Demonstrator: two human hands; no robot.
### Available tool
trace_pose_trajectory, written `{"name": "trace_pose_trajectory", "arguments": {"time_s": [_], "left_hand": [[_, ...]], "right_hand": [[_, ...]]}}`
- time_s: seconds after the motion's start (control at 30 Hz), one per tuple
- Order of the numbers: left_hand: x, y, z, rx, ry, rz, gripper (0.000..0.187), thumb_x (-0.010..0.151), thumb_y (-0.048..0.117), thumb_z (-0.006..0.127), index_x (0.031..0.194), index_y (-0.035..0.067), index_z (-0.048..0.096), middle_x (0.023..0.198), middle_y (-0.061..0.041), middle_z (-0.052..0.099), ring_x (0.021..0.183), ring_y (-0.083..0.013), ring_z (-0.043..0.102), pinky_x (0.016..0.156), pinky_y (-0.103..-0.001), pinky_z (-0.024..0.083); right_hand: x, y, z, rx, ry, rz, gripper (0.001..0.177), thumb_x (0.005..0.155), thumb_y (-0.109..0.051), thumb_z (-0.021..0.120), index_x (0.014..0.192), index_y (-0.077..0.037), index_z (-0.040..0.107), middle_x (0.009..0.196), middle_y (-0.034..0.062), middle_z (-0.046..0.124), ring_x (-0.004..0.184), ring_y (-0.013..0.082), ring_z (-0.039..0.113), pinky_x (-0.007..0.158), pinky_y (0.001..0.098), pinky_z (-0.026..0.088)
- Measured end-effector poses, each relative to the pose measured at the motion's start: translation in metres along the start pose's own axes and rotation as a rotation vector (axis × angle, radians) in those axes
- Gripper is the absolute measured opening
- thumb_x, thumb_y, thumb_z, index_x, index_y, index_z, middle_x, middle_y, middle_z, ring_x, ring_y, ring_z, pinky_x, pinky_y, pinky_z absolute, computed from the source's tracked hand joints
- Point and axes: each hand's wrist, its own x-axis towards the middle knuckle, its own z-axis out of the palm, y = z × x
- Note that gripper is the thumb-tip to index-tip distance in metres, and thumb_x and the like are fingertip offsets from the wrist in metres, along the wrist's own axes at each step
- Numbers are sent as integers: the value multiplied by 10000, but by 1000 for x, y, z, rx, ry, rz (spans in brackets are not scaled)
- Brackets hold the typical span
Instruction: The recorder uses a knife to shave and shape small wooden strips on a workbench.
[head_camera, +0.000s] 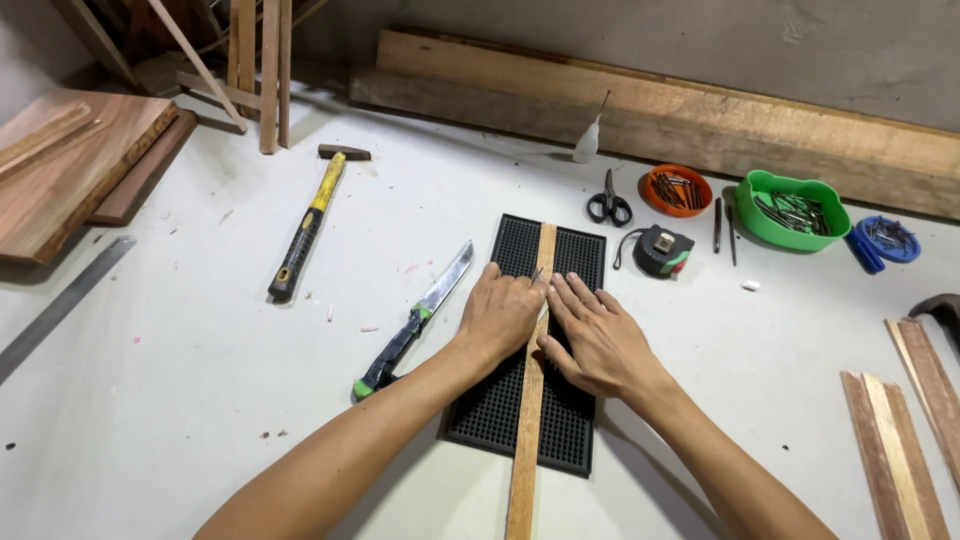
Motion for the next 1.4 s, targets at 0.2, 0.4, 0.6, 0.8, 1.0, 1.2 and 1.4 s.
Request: {"name": "trace_pose_trajectory", "arguments": {"time_s": [0.2, 0.4, 0.6, 0.8, 1.0, 1.2, 1.4], "left_hand": [[56, -25, 13, 1, -25, -57, 214, 966, 81, 541, 951, 53, 753, 707, -84, 691, 601, -201, 623, 836, -394, 426], [82, -32, 18, 27, 33, -52, 162, 887, 125, 599, 940, 65, 739, 723, -110, 720, 635, -236, 663, 786, -408, 415], [76, -29, 14, 43, -13, -62, 213, 980, 108, 530, 911, 83, 729, 724, -97, 721, 612, -232, 664, 786, -393, 411], [46, -11, 1, 31, -56, -80, 296, 1031, 102, 478, 869, 83, 724, 628, -79, 671, 570, -209, 624, 795, -381, 404], [-10, 14, -9, 67, 14, 4, 201, 935, 110, 543, 863, 64, 725, 704, -83, 687, 622, -200, 635, 781, -386, 418], [-68, 35, -27, 38, 43, 53, 211, 934, 79, 533, 1014, 25, 720, 715, -85, 702, 646, -213, 664, 751, -374, 424], [-89, 44, -41, 28, -77, -16, 236, 1000, 81, 489, 1003, 68, 725, 708, -79, 695, 611, -197, 634, 802, -370, 409]], "right_hand": [[55, 35, -7, 42, 30, 29, 732, 974, -482, 356, 1515, 10, 324, 1603, 192, 287, 1492, 313, 239, 1185, 470, 219], [79, 54, 4, 77, 83, 61, 692, 990, -452, 361, 1501, 15, 361, 1595, 198, 319, 1494, 315, 264, 1186, 466, 236], [72, 49, 3, 77, 30, 93, 676, 989, -423, 344, 1524, -10, 314, 1613, 163, 282, 1500, 308, 235, 1184, 474, 230], [41, 24, -5, 86, -18, 106, 689, 991, -427, 333, 1547, -25, 277, 1619, 155, 259, 1498, 313, 214, 1189, 485, 223], [-10, -13, -14, 29, -10, 45, 684, 1000, -429, 346, 1526, 6, 307, 1608, 177, 303, 1516, 320, 228, 1191, 466, 258], [-59, -50, -15, -56, -9, -21, 719, 980, -438, 370, 1507, 47, 307, 1586, 201, 309, 1501, 330, 228, 1191, 474, 230], [-75, -58, -9, -36, -10, -49, 731, 989, -478, 355, 1524, 15, 285, 1608, 178, 282, 1511, 316, 223, 1200, 473, 228]]}}
